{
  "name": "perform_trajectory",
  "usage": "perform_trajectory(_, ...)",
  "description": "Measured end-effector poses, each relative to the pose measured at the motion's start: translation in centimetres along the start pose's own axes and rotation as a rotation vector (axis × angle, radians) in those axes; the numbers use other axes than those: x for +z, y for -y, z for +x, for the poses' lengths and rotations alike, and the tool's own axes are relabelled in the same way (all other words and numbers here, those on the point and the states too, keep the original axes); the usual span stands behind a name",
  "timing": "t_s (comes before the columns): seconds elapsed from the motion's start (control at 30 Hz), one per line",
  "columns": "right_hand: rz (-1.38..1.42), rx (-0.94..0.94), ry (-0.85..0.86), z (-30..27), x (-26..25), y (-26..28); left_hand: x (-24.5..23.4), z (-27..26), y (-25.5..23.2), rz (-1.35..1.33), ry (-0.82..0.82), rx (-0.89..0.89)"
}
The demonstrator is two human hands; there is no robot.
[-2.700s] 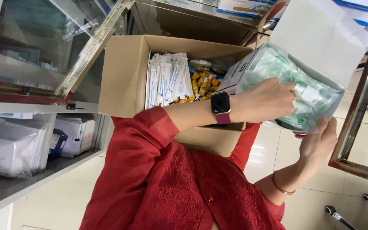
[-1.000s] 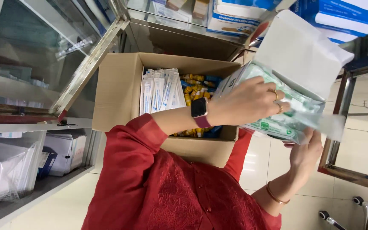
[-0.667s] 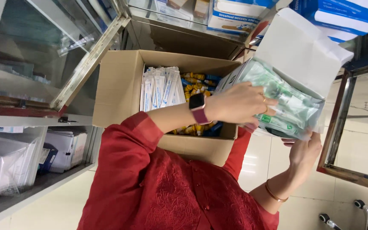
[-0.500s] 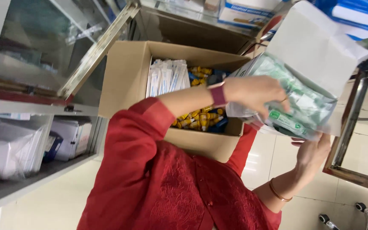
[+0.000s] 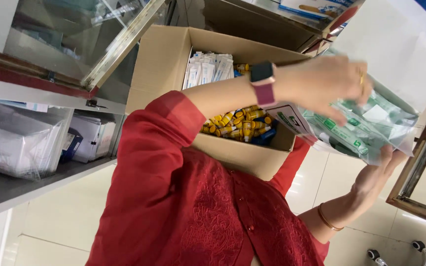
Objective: The person transfers individually wrapped medical supplies from a large cardboard box into a smaller white box. They then pick up a different white box containing test strips and transfer those items into the large cardboard box.
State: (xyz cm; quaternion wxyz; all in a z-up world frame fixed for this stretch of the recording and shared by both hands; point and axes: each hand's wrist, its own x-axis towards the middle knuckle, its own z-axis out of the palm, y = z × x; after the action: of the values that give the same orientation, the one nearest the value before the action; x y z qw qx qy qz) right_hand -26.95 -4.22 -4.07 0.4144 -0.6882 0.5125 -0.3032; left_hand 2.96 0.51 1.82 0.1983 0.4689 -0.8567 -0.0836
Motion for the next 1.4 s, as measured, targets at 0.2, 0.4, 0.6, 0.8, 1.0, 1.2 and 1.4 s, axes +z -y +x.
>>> perform_trajectory(0.2, -0.099, -0.650, -0.025, -0.5, 0.9, 1.8, 4.5, -5.6, 5.9, -0.215, -0.753, -0.377)
perform_trajectory(0.4, -0.069, -0.457, -0.021, -0.2, 1.0, 0.4, 12.7, -5.4, 8.2, -0.623, -0.643, -0.338)
perform_trajectory(0.6, 0.058, -0.367, -0.023, 0.2, 0.0, -2.3, 10.4, -8.7, 8.1, -0.909, -0.661, -0.390)
perform_trajectory(0.8, 0.031, -0.384, 0.040, 0.0, -0.2, -2.0, 14.2, -20.3, 9.4, -0.226, 0.104, -0.981)
perform_trajectory(1.0, 0.134, -0.396, 0.047, -0.6, 1.9, 0.9, 23.5, -31.8, 6.6, -0.021, 0.544, -1.068)
perform_trajectory(1.2, 0.141, -0.394, 0.028, 0.0, 1.5, -0.8, 23.4, -33.4, 5.8, -0.188, 0.567, -1.137)
perform_trajectory(1.4, 0.102, -0.475, 0.082, 0.3, 1.8, -0.6, 20.6, -32.7, 5.3, -0.222, 0.464, -1.107)
